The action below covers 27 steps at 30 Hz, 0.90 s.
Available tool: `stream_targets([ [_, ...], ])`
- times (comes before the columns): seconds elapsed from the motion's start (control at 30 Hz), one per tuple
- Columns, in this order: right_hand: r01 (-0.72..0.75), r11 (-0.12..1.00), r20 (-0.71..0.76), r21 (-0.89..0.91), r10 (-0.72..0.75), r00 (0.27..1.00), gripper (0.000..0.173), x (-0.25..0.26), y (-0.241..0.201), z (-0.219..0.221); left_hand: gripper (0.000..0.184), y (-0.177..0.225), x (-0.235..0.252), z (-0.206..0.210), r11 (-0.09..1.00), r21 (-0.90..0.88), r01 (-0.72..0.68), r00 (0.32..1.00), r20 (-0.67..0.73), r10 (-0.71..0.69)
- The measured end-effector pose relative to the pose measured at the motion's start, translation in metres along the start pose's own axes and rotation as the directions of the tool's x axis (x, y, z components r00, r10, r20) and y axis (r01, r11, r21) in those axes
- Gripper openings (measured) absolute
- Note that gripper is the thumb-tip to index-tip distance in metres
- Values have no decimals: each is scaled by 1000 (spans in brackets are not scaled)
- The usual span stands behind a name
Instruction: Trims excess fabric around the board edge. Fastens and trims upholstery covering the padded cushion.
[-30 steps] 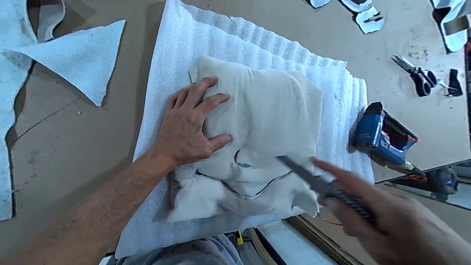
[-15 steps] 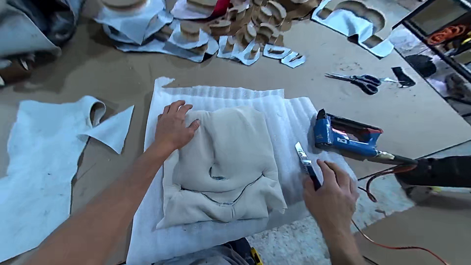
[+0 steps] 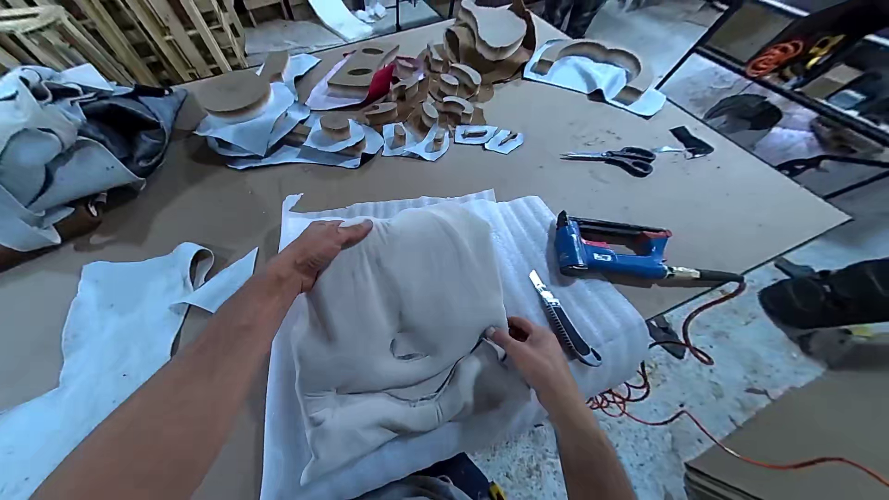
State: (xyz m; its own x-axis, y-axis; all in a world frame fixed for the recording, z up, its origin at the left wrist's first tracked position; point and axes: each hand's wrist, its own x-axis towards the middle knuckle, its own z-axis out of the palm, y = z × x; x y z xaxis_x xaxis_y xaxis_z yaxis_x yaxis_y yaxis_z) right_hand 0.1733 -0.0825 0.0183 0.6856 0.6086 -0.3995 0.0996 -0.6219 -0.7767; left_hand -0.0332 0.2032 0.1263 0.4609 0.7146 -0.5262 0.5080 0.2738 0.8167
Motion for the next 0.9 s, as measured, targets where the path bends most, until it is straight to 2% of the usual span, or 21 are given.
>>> stream_targets([
  [0.07,33,981,39,191,-41,998,40,-10,-12,-13,47,4,-33,-7,993,-90,-80,995,-59,75],
  [0.13,100,960,25,261,-110,994,46,-23,-46,-30,45,-11,-68,-15,967,-198,-162,970,-210,120],
  [0.17,153,966,2,210,-157,988,48,-25,-69,-37,45,-27,-82,-15,942,-278,-187,953,-282,106],
  [0.23,311,950,1,-24,-311,950,51,-5,-113,-47,48,-72,-104,-3,868,-459,-190,936,-351,19],
  [0.3,445,866,125,-227,-428,895,51,39,-152,-43,50,-118,-118,23,781,-611,-128,938,-330,-105],
  [0.37,547,799,319,-248,-466,825,50,83,-174,-25,49,-156,-136,50,778,-629,-7,941,-267,-207],
  [0.4,584,781,403,-219,-473,784,50,102,-177,-12,50,-171,-144,57,830,-553,76,947,-221,-234],
  [0.43,612,762,471,-212,-469,747,50,118,-174,3,50,-183,-152,56,903,-396,163,958,-156,-241],
  [0.47,642,728,513,-239,-467,720,50,128,-167,18,50,-193,-157,48,971,-128,204,974,-72,-215],
  [0.5,670,673,524,-312,-466,713,52,133,-158,33,49,-199,-160,35,969,204,143,989,-3,-145],
  [0.53,682,612,500,-400,-478,722,57,130,-148,44,47,-200,-162,23,878,479,11,1000,7,-16],
  [0.57,684,585,444,-435,-522,728,58,122,-137,50,44,-194,-160,15,751,647,-132,984,-8,180],
  [0.6,688,593,359,-419,-587,725,55,107,-126,50,41,-185,-153,12,608,748,-264,915,-6,404],
  [0.63,687,621,257,-376,-643,722,49,90,-113,44,39,-174,-139,15,473,795,-379,810,38,586],
  [0.67,662,669,135,-338,-662,737,44,71,-98,34,35,-161,-123,24,353,798,-488,709,126,694],
  [0.73,540,784,-126,-307,-595,793,39,42,-57,-3,31,-144,-83,49,95,745,-661,531,374,760],
  [0.77,450,849,-265,-278,-518,814,39,40,-33,-26,31,-141,-61,59,-26,698,-716,456,495,740],
  [0.8,351,922,-397,-163,-387,832,38,41,-12,-49,34,-139,-41,66,-124,647,-752,396,595,700],
  [0.83,252,967,-484,43,-201,851,39,45,4,-70,38,-138,-24,70,-191,602,-775,359,670,650],
  [0.87,158,946,-511,282,9,860,40,52,13,-89,42,-136,-10,71,-232,564,-792,335,720,607],
  [0.9,85,866,-487,494,194,852,39,60,17,-105,44,-134,0,70,-253,531,-809,316,756,573],
])
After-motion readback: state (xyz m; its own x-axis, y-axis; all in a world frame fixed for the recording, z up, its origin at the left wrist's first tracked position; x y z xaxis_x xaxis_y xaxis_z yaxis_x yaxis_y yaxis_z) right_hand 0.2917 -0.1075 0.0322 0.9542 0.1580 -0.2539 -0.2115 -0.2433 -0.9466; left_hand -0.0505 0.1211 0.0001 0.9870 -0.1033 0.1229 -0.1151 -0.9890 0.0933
